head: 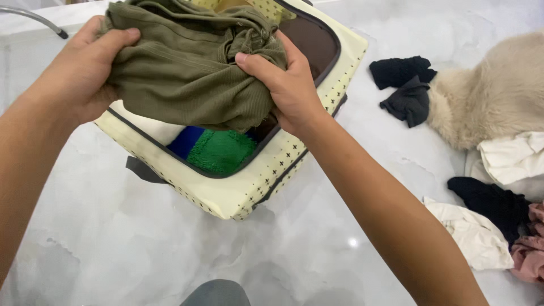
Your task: The person folds various items of clothing, including a brown vest, a white sweater, an olive green top, and a black garment, by hand on the floor and places them into a storage bin.
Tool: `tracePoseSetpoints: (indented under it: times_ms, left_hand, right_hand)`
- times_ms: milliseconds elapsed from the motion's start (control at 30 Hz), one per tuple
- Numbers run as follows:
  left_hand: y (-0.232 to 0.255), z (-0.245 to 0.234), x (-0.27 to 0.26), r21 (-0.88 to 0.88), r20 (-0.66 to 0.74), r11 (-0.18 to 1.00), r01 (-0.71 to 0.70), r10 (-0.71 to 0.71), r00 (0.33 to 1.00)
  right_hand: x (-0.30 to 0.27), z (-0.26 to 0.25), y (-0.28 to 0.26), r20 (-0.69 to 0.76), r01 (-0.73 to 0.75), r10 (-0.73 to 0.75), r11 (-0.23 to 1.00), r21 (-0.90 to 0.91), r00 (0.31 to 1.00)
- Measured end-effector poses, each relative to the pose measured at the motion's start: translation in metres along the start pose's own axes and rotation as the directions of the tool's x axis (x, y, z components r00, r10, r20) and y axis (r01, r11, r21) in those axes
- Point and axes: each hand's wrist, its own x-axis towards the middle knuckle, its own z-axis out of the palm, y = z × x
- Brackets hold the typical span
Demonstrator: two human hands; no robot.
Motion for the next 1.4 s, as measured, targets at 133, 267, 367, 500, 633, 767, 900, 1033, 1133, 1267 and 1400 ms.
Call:
tracePoseSetpoints:
  times_ms: [133,267,367,500,633,767,900,1033,1133,1267,1400]
  left_hand:
    - [-0.015,-0.009,0.035,0.160,-0.019,0.981,0.107,-0.106,0.994]
    - [-0.035,0.000,0.055,0.374,0.076,0.882,0.286,-0.337,0.939]
    - [-0.091,0.005,0.064,0.551,0.207,0.807,0.212,-0.378,0.902]
    - [-0.098,0.016,0.063,0.606,0.346,0.775,0.179,-0.459,0.818]
    - [-0.112,0.025,0.059,0.697,0.380,0.713,0.078,-0.459,0.803]
    - [-0.113,0.035,0.051,0.894,0.394,0.279,-0.351,-0.115,0.912]
    - [-0.123,0.051,0.031,0.846,0.533,-0.106,-0.523,0.206,0.821]
    - [-0.171,0.062,0.046,0.836,0.545,-0.106,-0.538,0.050,0.837]
    - [-0.174,0.061,0.052,0.854,0.507,-0.136,-0.502,0.000,0.862]
    - [-0.137,0.088,0.019,0.864,0.465,-0.149,-0.481,-0.129,0.876]
    - [-0.199,0.101,0.060,0.865,0.442,-0.180,-0.468,-0.165,0.882]
  right_hand:
    - [0.009,0.023,0.032,-0.228,-0.172,0.166,0.985,-0.010,0.959]
    - [-0.018,0.034,0.071,-0.373,-0.407,0.352,0.910,-0.079,0.858]
    - [-0.026,0.007,0.110,-0.241,-0.429,0.355,0.782,-0.453,0.903]
    - [-0.020,0.003,0.114,-0.216,-0.423,0.378,0.640,-0.641,0.900]
    - [-0.022,0.003,0.099,-0.082,-0.184,0.355,0.264,-0.947,0.931]
    - [-0.053,0.026,0.075,0.177,0.235,0.200,-0.319,-0.918,0.964]
    - [-0.038,-0.012,0.103,0.428,0.383,0.024,-0.497,-0.779,0.903]
    - [-0.003,-0.052,0.162,0.007,0.283,0.521,-0.453,-0.846,0.854]
    - [0.001,-0.047,0.158,-0.055,0.229,0.583,-0.402,-0.887,0.811]
    - [-0.066,-0.027,0.067,0.479,0.471,0.001,-0.183,-0.863,0.878]
    - [-0.154,-0.084,-0.009,0.333,0.333,0.020,-0.107,-0.937,0.943]
